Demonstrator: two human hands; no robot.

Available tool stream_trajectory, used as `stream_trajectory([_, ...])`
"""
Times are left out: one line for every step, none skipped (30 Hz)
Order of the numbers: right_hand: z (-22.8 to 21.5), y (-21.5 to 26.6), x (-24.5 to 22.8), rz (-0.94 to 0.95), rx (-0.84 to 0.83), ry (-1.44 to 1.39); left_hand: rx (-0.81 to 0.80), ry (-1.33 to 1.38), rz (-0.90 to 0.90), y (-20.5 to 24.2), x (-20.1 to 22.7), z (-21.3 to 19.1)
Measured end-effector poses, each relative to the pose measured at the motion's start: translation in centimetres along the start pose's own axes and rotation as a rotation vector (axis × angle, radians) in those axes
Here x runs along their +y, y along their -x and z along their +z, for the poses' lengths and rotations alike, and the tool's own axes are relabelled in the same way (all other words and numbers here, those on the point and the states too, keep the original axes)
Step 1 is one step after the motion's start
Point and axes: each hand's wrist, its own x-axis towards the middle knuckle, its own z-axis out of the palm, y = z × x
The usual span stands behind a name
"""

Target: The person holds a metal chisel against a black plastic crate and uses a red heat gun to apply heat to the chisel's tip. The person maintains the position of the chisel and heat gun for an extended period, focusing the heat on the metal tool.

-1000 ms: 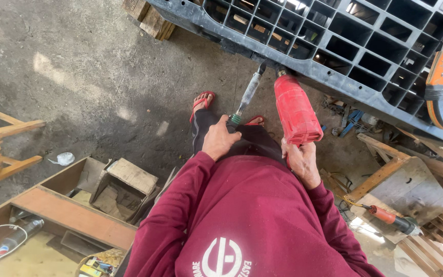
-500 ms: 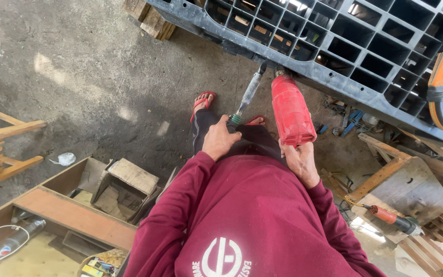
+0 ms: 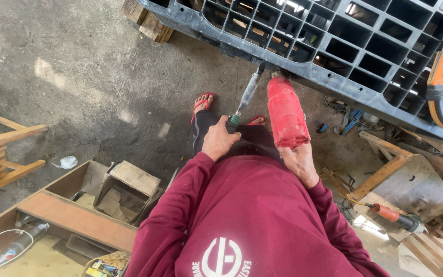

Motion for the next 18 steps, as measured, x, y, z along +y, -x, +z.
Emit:
stream_trajectory([0.1, -0.1, 0.0, 0.033, -0.005, 0.009, 0.005, 0.004, -0.006, 0.0, 0.0, 0.0])
stream_trajectory([0.1, -0.2, 0.1, 0.066, -0.01, 0.018, 0.009, 0.008, -0.012, 0.0, 0.0, 0.0])
stream_trajectory([0.2, -0.3, 0.0, 0.053, -0.01, 0.016, 0.011, 0.003, -0.008, -0.1, -0.1, -0.1])
stream_trajectory([0.4, -0.4, 0.0, 0.04, -0.009, 0.015, 0.013, -0.001, -0.003, -0.1, -0.1, -0.2])
stream_trajectory([0.4, -0.4, 0.0, 0.028, -0.007, 0.014, 0.011, -0.005, 0.002, -0.1, -0.1, -0.1])
stream_trajectory([0.4, -0.4, 0.0, 0.049, -0.005, 0.003, 0.012, 0.0, -0.003, -0.1, -0.1, -0.1])
stream_trajectory([0.4, -0.4, 0.0, 0.07, -0.001, -0.009, 0.011, 0.003, -0.006, -0.2, -0.2, -0.1])
stream_trajectory([0.4, -0.3, -0.1, 0.091, 0.004, -0.021, 0.011, 0.007, -0.009, -0.2, -0.2, -0.1])
stream_trajectory([0.4, -0.3, -0.2, 0.051, -0.002, -0.001, 0.013, 0.005, -0.007, -0.2, -0.2, -0.1])
stream_trajectory([0.4, -0.3, -0.3, 0.011, -0.007, 0.019, 0.015, 0.002, -0.006, -0.3, -0.3, -0.1])
stream_trajectory([0.4, -0.2, -0.5, -0.029, -0.012, 0.039, 0.016, -0.001, -0.004, -0.3, -0.3, -0.1])
stream_trajectory([0.4, -0.3, -0.7, -0.082, -0.02, 0.072, 0.019, 0.001, 0.0, -0.3, -0.3, -0.2])
stream_trajectory([0.3, -0.3, -0.8, -0.134, -0.029, 0.107, 0.02, 0.005, 0.003, -0.3, -0.4, -0.2])
stream_trajectory([0.4, -0.3, -1.0, -0.186, -0.038, 0.142, 0.021, 0.009, 0.007, -0.3, -0.4, -0.2])
stream_trajectory([0.4, -0.4, -1.1, -0.153, -0.035, 0.156, 0.018, 0.01, 0.007, -0.4, -0.3, -0.2])
stream_trajectory([0.4, -0.5, -1.3, -0.119, -0.033, 0.169, 0.014, 0.012, 0.006, -0.4, -0.3, -0.2])
stream_trajectory([0.6, -0.7, -1.4, -0.088, -0.035, 0.18, 0.014, 0.014, 0.004, -0.5, -0.3, -0.3])
stream_trajectory([0.7, -0.7, -1.5, -0.096, -0.033, 0.183, 0.012, 0.014, 0.005, -0.5, -0.3, -0.4])
